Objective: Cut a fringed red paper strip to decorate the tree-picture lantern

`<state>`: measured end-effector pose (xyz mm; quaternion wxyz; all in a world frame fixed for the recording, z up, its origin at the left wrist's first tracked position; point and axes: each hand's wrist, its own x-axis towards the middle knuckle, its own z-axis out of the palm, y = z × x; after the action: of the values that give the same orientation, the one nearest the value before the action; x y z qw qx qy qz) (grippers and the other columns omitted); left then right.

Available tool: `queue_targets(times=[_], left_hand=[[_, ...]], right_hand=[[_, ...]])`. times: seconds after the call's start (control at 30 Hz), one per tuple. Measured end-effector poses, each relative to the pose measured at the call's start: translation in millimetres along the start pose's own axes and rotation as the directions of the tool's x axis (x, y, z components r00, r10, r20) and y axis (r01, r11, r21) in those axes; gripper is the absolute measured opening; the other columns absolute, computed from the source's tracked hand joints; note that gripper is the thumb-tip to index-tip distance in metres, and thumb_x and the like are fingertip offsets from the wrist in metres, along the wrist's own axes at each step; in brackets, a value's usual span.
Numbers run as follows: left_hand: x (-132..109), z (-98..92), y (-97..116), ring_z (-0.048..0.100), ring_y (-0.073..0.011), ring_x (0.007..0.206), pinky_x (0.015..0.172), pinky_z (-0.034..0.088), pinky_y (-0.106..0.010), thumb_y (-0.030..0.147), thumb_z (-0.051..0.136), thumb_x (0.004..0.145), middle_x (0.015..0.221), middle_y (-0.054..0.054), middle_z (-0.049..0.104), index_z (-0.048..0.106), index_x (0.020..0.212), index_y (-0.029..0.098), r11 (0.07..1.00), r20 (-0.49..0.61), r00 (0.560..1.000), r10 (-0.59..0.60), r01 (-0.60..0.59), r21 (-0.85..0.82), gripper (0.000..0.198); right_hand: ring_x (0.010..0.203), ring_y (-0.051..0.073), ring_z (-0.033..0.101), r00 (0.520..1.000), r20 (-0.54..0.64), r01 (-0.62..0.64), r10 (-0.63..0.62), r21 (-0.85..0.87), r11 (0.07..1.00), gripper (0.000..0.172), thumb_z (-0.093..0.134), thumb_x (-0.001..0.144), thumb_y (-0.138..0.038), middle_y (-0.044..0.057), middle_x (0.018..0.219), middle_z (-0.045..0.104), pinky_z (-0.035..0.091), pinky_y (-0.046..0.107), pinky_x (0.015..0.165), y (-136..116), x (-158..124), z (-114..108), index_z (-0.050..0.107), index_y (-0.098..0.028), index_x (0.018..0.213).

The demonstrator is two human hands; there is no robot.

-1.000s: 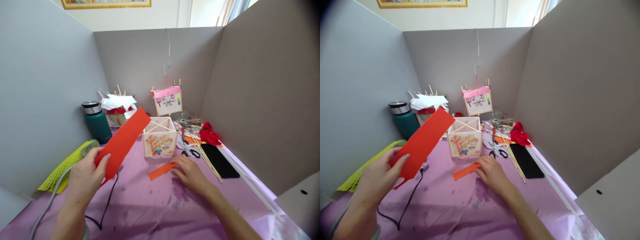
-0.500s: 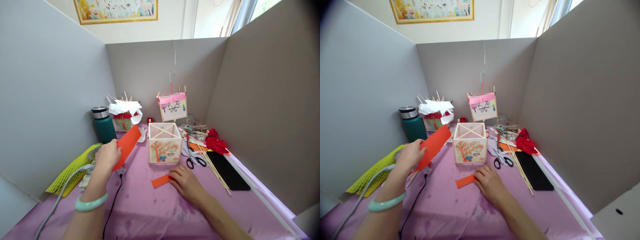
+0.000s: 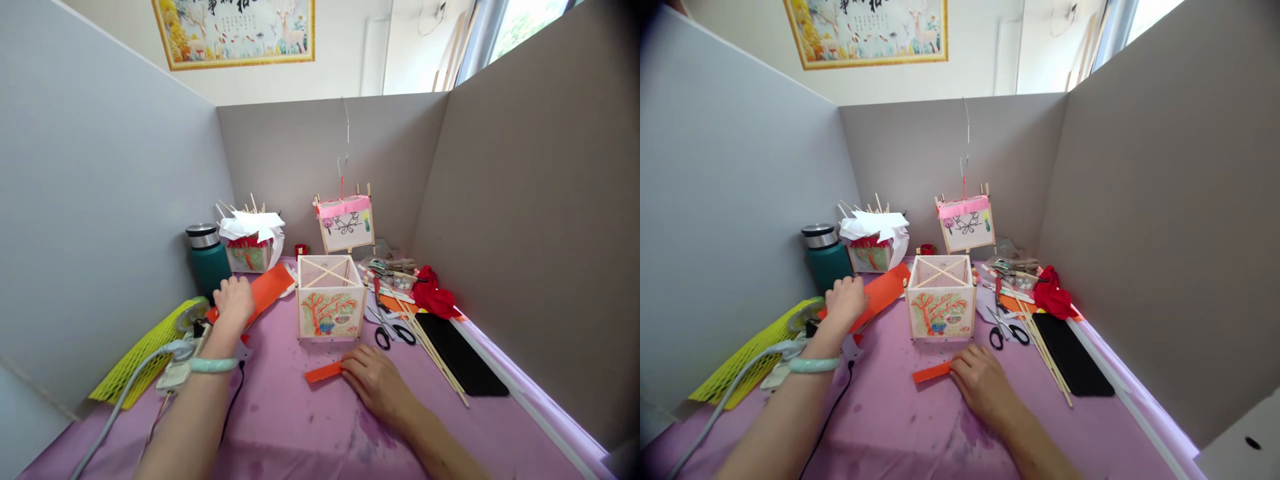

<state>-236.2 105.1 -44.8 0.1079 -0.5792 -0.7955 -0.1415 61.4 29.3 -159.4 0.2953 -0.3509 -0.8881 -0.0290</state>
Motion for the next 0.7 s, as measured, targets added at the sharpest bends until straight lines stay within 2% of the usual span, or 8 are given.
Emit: queue_targets(times=[0.07,0.23,0.4,0.5,0.57,0.7], left_hand=[[-5.7,2.4,6.7,0.05,-0.038,0.112,0.086,0.042,-0.048,0.017,0.046,0.08,0.115,-0.023,0.061,0.062,0.108,0.01,0.997,-0.051,0.997,0.063,-0.065,-0.029,0.033],[-17.5,7.3,23.0,0.061,-0.0285,0.098,0.081,0.045,-0.036,0.019,0.046,0.082,0.099,-0.014,0.069,0.067,0.099,0.017,0.959,-0.097,0.978,0.186,-0.202,-0.199,0.027],[-47.8,16.6,42.1,0.062,-0.0202,0.095,0.082,0.046,-0.03,0.024,0.035,0.092,0.107,-0.01,0.067,0.06,0.107,0.017,0.892,-0.253,0.958,0.134,-0.228,-0.391,0.03],[-67.8,22.5,53.1,0.062,-0.0182,0.084,0.076,0.046,-0.029,0.033,0.037,0.094,0.095,-0.007,0.066,0.058,0.101,0.017,0.758,-0.353,0.929,0.106,-0.306,-0.576,0.028],[-75.8,26.1,57.9,0.06,-0.0172,0.073,0.068,0.046,-0.028,0.038,0.043,0.092,0.085,-0.005,0.064,0.059,0.095,0.018,0.677,-0.362,0.925,0.118,-0.342,-0.652,0.026],[-79.8,35.3,61.4,0.057,-0.0159,0.066,0.062,0.043,-0.028,0.039,0.046,0.089,0.079,-0.003,0.061,0.059,0.091,0.019,0.662,-0.334,0.926,0.175,-0.362,-0.656,0.024]], right_hand=[[0.08,0.019,0.055,0.998,-0.058,-0.001,0.0,-0.01,1.0,0.017,0.045,0.093,-0.017,0.005,0.084,0.065,0.041,0.033,0.072,-1.1,0.8,-1.1,0.062,-0.019,0.089],[0.076,0.02,0.055,0.961,-0.262,-0.083,0.083,0.011,0.996,0.017,0.043,0.094,-0.017,0.006,0.081,0.064,0.04,0.033,0.07,0.3,0.5,-5.1,0.059,-0.018,0.09],[0.074,0.018,0.056,0.911,-0.366,-0.179,0.191,0.066,0.982,0.014,0.043,0.094,-0.017,0.006,0.082,0.064,0.041,0.031,0.068,4.6,-3.0,-5.7,0.057,-0.018,0.095],[0.075,0.019,0.056,0.895,-0.386,-0.219,0.225,0.06,0.974,0.014,0.042,0.094,-0.018,0.006,0.082,0.063,0.042,0.032,0.07,6.6,-4.3,-4.5,0.056,-0.017,0.096],[0.075,0.02,0.057,0.906,-0.351,-0.236,0.236,0.042,0.971,0.014,0.042,0.093,-0.018,0.006,0.082,0.063,0.043,0.034,0.073,7.9,-4.8,-3.2,0.057,-0.018,0.095],[0.08,0.021,0.057,0.926,-0.295,-0.234,0.235,0.039,0.971,0.017,0.043,0.092,-0.015,0.007,0.088,0.065,0.043,0.035,0.075,9.1,-5.6,-2.4,0.058,-0.019,0.1]])
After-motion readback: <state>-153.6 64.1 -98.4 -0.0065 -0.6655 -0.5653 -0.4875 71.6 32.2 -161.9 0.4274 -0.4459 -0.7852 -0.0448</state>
